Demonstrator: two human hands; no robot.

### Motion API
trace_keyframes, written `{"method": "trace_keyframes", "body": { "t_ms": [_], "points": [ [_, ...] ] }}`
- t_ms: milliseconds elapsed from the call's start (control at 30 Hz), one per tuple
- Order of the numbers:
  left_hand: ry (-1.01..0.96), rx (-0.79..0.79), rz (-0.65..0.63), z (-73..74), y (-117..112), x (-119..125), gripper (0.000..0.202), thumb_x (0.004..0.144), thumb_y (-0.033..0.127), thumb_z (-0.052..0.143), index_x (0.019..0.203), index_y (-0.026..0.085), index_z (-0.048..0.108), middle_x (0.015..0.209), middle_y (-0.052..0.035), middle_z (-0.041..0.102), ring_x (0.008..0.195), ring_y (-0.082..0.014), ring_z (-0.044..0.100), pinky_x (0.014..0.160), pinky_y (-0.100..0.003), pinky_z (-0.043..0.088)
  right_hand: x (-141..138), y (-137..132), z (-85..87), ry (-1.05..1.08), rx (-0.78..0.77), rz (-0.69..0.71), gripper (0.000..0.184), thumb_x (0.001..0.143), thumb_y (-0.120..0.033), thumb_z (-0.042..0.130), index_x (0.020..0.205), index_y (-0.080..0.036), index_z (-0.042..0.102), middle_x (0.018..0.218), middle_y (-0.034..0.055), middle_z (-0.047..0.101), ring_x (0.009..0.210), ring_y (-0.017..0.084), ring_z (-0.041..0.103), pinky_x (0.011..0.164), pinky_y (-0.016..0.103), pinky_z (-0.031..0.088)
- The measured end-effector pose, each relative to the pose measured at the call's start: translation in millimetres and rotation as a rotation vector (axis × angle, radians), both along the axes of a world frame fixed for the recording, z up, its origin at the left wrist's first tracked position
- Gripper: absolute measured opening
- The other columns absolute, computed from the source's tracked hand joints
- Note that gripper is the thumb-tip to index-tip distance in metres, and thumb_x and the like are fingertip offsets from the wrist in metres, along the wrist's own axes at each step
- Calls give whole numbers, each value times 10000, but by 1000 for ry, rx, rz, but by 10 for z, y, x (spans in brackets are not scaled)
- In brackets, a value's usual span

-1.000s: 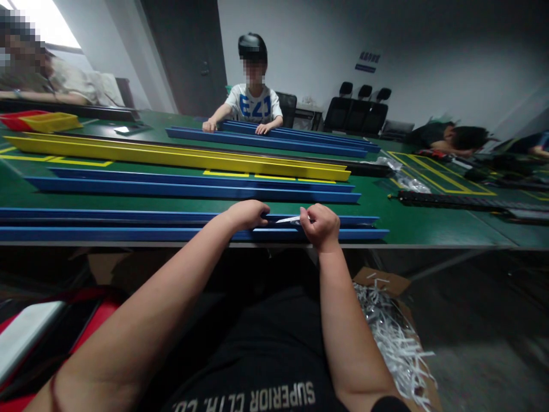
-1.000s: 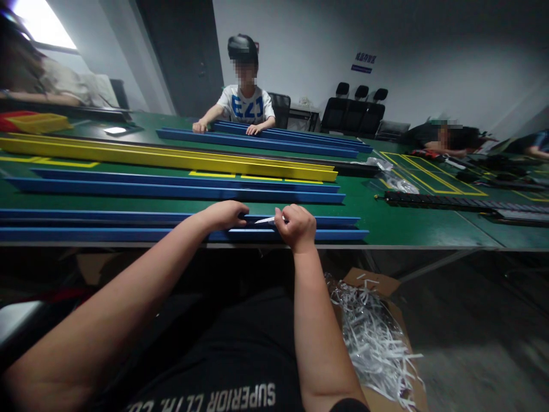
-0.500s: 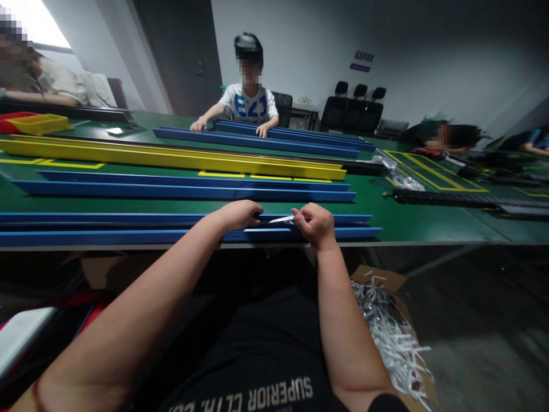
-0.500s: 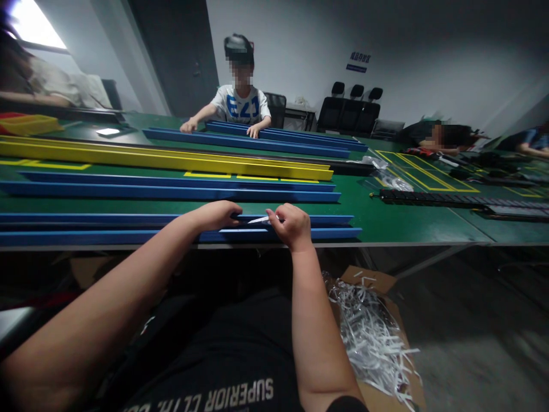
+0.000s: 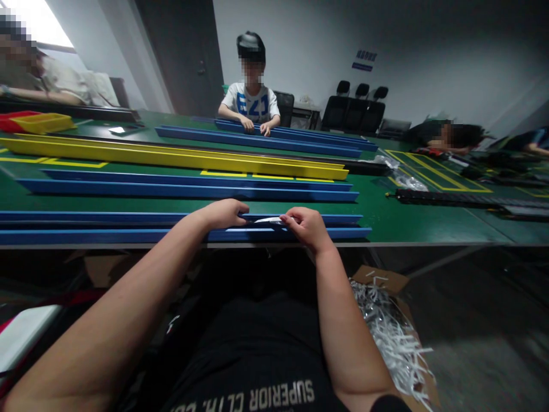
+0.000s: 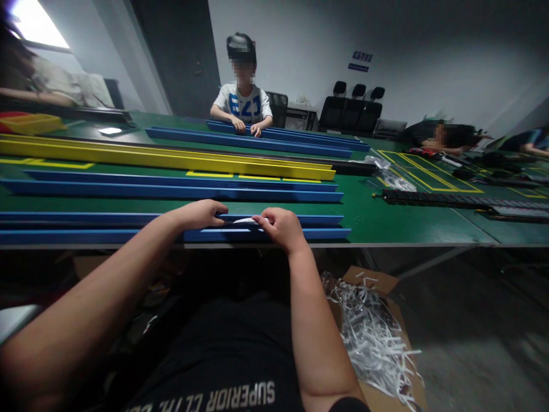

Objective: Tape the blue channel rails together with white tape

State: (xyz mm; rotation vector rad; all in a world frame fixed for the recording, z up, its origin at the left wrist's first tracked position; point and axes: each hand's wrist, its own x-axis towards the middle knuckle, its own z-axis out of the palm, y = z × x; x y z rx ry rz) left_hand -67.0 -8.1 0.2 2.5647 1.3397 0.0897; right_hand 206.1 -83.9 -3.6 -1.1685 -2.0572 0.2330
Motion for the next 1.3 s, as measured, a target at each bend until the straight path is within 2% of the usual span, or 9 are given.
{"method": "trace_keyframes", "body": {
  "t_ms": [133, 400, 700, 833, 1067, 1300],
  "points": [
    [17, 6, 34, 4, -10, 16, 302, 736, 523, 555, 762, 237, 647, 621, 13, 583, 578, -153, 487, 531, -281, 286, 77, 15, 30, 32, -51, -16, 476, 939, -556, 440, 732, -187, 659, 685, 9, 634, 650, 124, 537, 614, 235, 336],
    [53, 63, 46, 24, -44, 12, 256, 736, 475, 552, 811, 254, 657, 710, 2, 642, 625, -164, 531, 537, -280, 303, 128, -1, 58, -24, 9, -177, 447, 886, -589, 509, 732, -201, 667, 666, 13, 632, 605, 124, 517, 586, 236, 323],
    [63, 59, 74, 35, -62, 7, 264, 726, 445, 548, 868, 265, 678, 797, -7, 690, 696, -178, 573, 573, -275, 343, 225, 16, 73, -60, 54, -271, 428, 852, -596, 545, 705, -205, 636, 691, 24, 634, 633, 137, 527, 606, 244, 330],
    [66, 51, 80, 37, -68, 1, 276, 729, 451, 544, 880, 267, 684, 811, -10, 697, 710, -182, 584, 583, -273, 354, 268, 30, 58, -44, 23, -317, 475, 821, -643, 554, 654, -202, 601, 653, 14, 605, 617, 136, 500, 590, 247, 312],
    [63, 37, 80, 33, -64, -11, 301, 724, 466, 534, 890, 269, 692, 795, -9, 692, 702, -186, 578, 594, -280, 359, 338, 42, 38, 57, -144, -284, 522, 791, -693, 558, 661, -190, 600, 576, -26, 543, 574, 122, 475, 551, 237, 293],
    [48, 32, 85, 61, -94, 23, 296, 724, 473, 526, 848, 257, 685, 759, -16, 681, 682, -185, 572, 584, -281, 356, 323, 36, -3, 185, -33, -302, 494, 879, -638, 458, 748, -191, 623, 643, -9, 583, 616, 131, 510, 597, 230, 353]
  ]
}}
